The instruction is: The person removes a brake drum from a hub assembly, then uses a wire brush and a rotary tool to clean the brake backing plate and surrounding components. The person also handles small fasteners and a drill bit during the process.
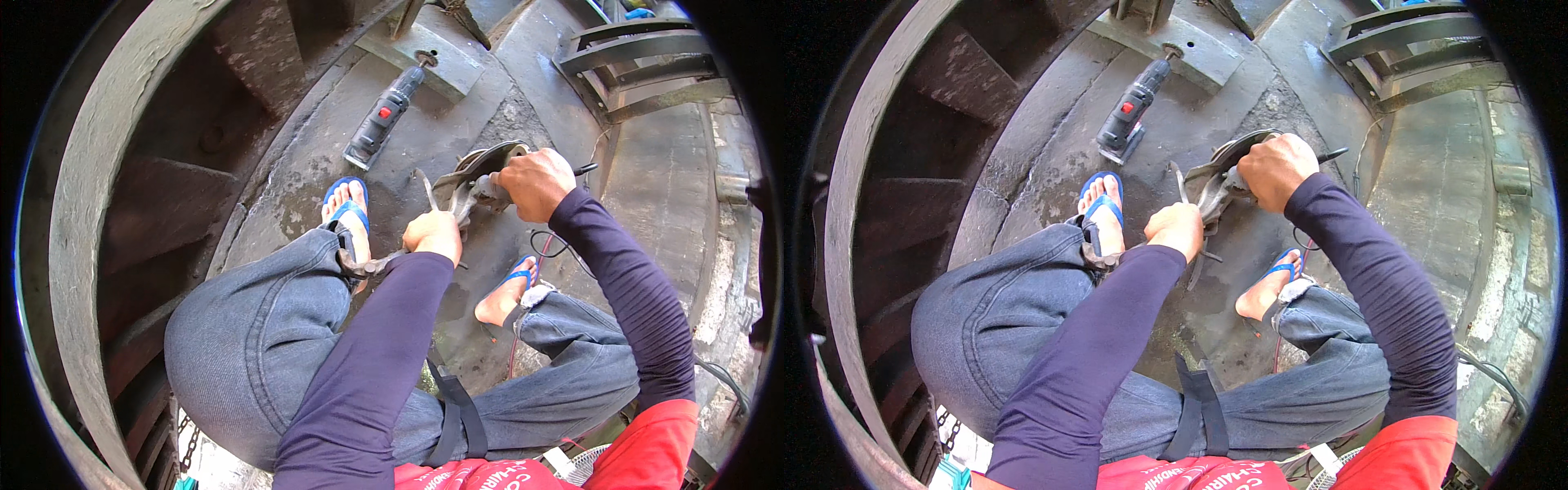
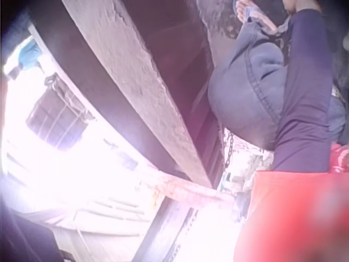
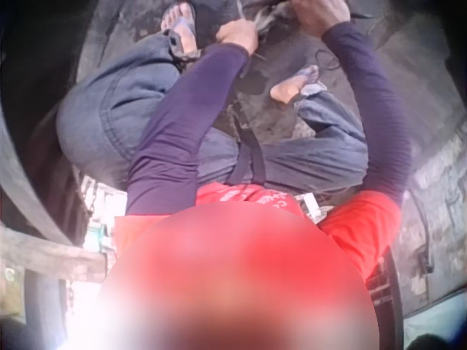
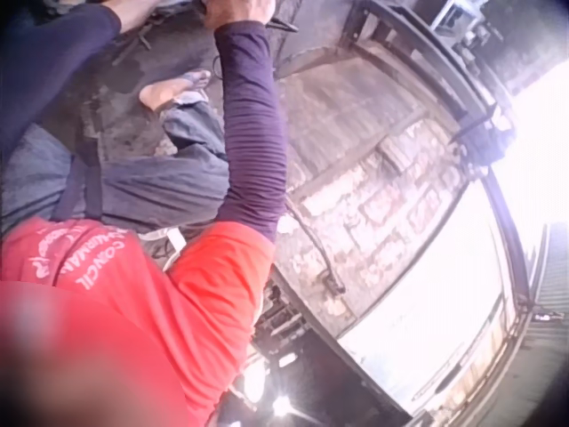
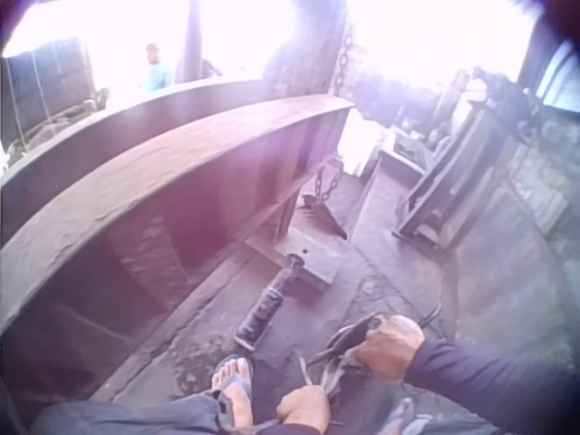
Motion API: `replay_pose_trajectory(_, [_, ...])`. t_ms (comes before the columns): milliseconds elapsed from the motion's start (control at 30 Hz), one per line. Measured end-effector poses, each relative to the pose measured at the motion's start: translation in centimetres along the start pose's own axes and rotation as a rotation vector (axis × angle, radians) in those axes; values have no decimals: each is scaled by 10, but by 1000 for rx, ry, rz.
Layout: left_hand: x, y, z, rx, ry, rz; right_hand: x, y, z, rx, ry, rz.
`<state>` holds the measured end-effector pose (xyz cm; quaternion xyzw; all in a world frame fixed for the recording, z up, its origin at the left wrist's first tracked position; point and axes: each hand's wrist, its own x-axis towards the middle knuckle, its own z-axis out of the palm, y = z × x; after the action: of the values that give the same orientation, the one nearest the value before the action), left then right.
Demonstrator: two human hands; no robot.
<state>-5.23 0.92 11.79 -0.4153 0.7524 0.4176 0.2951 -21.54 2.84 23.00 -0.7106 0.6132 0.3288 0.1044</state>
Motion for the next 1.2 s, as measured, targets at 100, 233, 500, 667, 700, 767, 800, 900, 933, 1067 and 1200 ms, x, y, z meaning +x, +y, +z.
replay_pose_trajectory(100, [0,-2,0,-5,21,-7,-5,3,4,61,61,149])
replay_pose_trajectory(233, [0,-3,1,6,30,33,-13,4,13,184,-23,198])
replay_pose_trajectory(500, [-3,0,-2,180,35,74,-4,2,15,570,-124,484])
replay_pose_trajectory(667, [-3,0,-2,200,39,75,2,3,14,588,-112,463])
replay_pose_trajectory(700, [-3,1,-2,216,41,68,1,2,14,581,-119,449])
replay_pose_trajectory(767, [-3,1,-3,207,32,70,-2,2,14,621,-140,491])
replay_pose_trajectory(800, [-3,2,-3,219,31,70,-5,3,14,622,-104,522])
replay_pose_trajectory(900, [-2,2,-4,221,18,64,-27,10,18,730,-57,524])
replay_pose_trajectory(933, [-2,2,-4,230,9,64,-35,11,20,784,-50,509])
replay_pose_trajectory(1067, [-1,1,-3,259,5,83,-55,13,31,878,23,534])
replay_pose_trajectory(1200, [1,-2,-1,231,52,100,-37,7,36,867,-18,601])
